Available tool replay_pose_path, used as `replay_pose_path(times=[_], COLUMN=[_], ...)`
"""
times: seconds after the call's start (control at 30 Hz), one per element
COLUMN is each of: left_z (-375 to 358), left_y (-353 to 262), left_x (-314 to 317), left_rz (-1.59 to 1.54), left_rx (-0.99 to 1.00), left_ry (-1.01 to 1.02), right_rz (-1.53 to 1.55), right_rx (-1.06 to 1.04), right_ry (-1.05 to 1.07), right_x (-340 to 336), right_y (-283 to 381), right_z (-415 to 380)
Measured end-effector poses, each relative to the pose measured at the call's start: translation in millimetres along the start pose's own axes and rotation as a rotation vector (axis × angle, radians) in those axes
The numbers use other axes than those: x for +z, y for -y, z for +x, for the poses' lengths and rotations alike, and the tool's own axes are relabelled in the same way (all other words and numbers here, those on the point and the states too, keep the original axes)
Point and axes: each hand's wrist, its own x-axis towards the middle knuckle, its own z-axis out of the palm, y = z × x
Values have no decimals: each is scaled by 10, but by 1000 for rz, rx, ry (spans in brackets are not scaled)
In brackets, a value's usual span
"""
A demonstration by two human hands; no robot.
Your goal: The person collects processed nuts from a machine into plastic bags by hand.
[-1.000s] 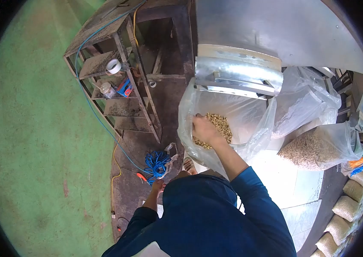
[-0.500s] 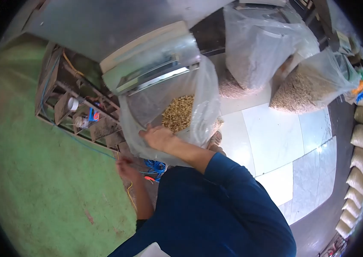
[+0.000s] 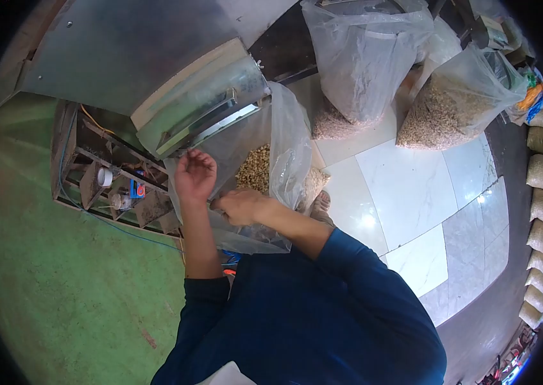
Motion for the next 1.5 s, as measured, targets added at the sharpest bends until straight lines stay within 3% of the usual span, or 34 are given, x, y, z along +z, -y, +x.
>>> replay_pose_path(times=[0.07,0.1,0.17,0.23,0.3,0.33,0.43,0.47,0.57,0.7,0.83,1.3,1.5], left_z=[25,57,96,189,218,195,144,147,130,151,176,189,188], left_y=[-3,18,107,113,137,180,215,210,215,212,216,186,208], left_x=[-228,-314,-431,-779,-780,-637,-587,-579,-540,-553,-558,-592,-651], left_rz=[25,20,96,135,169,169,153,142,242,218,183,192,218], left_rx=[29,25,86,97,109,148,167,165,174,154,178,207,240], left_ry=[-303,-293,-593,-673,-753,-696,-622,-611,-573,-590,-563,-509,-436], right_rz=[-6,-16,245,354,1630,1734,1794,1704,1694,2069,1853,1868,1910], right_rx=[28,33,2,44,507,590,679,614,539,560,357,424,363], right_ry=[54,52,-75,-72,-771,-891,-1043,-1139,-1167,-1043,-950,-921,-931], right_x=[-208,-222,-102,-59,-136,-109,-200,-178,-49,171,45,30,39], right_y=[-9,-115,-492,-646,-403,-419,-207,-225,-530,-928,-773,-783,-779], right_z=[-31,-6,157,348,456,542,767,859,979,927,907,977,968])
